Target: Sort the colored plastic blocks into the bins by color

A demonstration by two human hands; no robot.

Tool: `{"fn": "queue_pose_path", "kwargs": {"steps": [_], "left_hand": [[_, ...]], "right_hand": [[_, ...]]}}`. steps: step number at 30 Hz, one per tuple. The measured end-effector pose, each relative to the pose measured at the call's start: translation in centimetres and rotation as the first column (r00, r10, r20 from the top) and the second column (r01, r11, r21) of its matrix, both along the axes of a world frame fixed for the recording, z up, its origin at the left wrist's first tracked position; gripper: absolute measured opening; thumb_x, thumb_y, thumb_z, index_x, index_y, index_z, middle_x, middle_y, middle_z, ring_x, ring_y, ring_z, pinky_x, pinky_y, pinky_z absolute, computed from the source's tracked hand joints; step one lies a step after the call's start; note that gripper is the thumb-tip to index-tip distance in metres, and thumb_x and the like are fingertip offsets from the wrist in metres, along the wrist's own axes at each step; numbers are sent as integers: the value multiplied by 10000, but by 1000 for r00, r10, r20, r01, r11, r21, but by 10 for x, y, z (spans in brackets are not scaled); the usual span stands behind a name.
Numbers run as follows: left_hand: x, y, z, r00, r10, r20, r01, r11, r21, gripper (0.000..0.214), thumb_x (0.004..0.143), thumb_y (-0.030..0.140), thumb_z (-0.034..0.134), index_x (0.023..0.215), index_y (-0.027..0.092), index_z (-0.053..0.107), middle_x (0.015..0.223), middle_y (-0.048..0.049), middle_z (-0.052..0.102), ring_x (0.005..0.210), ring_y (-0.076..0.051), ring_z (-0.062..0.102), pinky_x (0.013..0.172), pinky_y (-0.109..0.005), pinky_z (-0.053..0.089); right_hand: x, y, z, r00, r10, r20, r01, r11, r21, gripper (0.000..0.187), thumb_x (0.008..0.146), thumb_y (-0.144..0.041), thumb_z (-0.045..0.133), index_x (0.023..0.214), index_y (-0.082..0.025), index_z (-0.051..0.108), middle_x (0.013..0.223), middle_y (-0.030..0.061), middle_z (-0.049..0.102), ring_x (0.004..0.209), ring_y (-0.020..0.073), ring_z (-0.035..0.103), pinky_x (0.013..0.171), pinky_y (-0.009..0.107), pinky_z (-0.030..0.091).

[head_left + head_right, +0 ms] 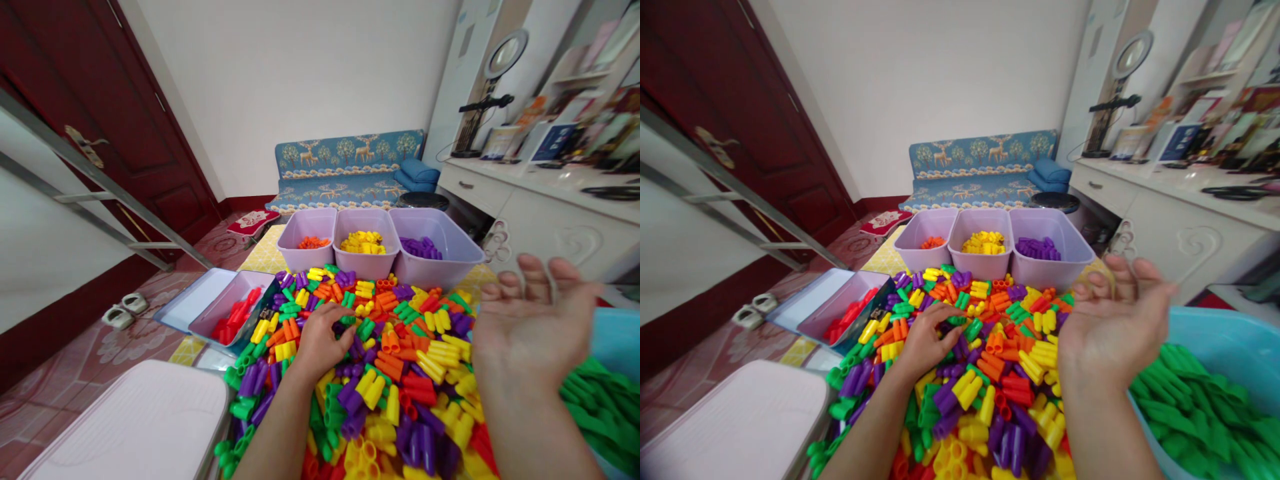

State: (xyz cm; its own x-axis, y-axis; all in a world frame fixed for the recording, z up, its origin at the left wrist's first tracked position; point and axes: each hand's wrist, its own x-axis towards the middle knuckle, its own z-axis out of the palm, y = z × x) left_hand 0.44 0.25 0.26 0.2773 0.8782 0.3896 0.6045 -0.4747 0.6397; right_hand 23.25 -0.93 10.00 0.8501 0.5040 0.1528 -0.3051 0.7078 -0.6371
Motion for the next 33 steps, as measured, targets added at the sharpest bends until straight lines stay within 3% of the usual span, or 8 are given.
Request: {"fn": "queue_pose_path", "kwargs": {"steps": [4,6,8,10,13,20,26,33], "left_hand": [[0,1,-3,996,44,-81,-42,999,18,397,722,135,582,1105,212,651,1079,-73,663,1020,-238,611,918,-367,483],[0,1,-5,991,73,-109,-72,997,15,453,706,110,554,1139,214,636,1087,-74,666,1025,-242,610,928,-380,481],[-1,2,-7,988,102,-120,-101,995,12,477,704,103,536,1160,209,628,1087,-80,669,1031,-247,609,933,-391,480],[-1,4,-8,986,117,-118,-118,993,4,473,708,109,534,1163,201,629,1089,-86,671,1042,-253,606,938,-399,478],[-1,5,-9,988,123,-95,-125,992,-13,477,698,91,535,1151,200,637,1082,-81,677,1047,-251,605,944,-402,476],[-1,9,-10,991,117,68,-118,993,12,337,735,60,571,1004,215,701,989,-42,710,970,-213,629,896,-365,489],[-3,5,-2,960,143,240,-169,982,88,225,785,158,651,982,245,717,917,-28,712,921,-205,615,882,-360,472],[0,5,-6,796,194,574,-163,981,-106,268,781,283,666,1032,191,677,830,-22,647,719,-138,585,643,-236,492]], "right_hand": [[-17,8,-13,891,339,303,-260,926,-273,196,763,-355,599,831,-173,622,776,21,647,580,106,543,522,223,395],[-24,12,-26,628,598,497,-326,783,-531,205,753,-352,605,863,-186,652,798,29,683,658,144,603,603,263,459],[-30,14,-43,246,747,617,-225,663,-714,200,723,-253,611,904,-210,684,888,41,714,825,192,648,765,328,488],[-37,15,-60,-84,764,640,-41,639,-768,349,665,-130,609,980,-247,703,1021,41,716,995,229,629,904,370,444],[-46,16,-80,-302,757,579,133,635,-761,521,642,-49,570,1104,-262,684,1101,55,701,1066,249,603,930,368,421],[-56,22,-82,-326,765,556,153,623,-767,233,766,-170,549,910,-233,720,925,56,732,926,229,650,806,318,442],[-57,21,-73,-129,755,643,48,652,-756,245,781,-227,566,987,-215,697,1025,62,716,948,228,645,859,348,455],[-60,17,-63,59,788,613,-161,613,-773,255,778,-290,576,987,-183,677,911,55,718,831,209,660,775,348,503]]}}
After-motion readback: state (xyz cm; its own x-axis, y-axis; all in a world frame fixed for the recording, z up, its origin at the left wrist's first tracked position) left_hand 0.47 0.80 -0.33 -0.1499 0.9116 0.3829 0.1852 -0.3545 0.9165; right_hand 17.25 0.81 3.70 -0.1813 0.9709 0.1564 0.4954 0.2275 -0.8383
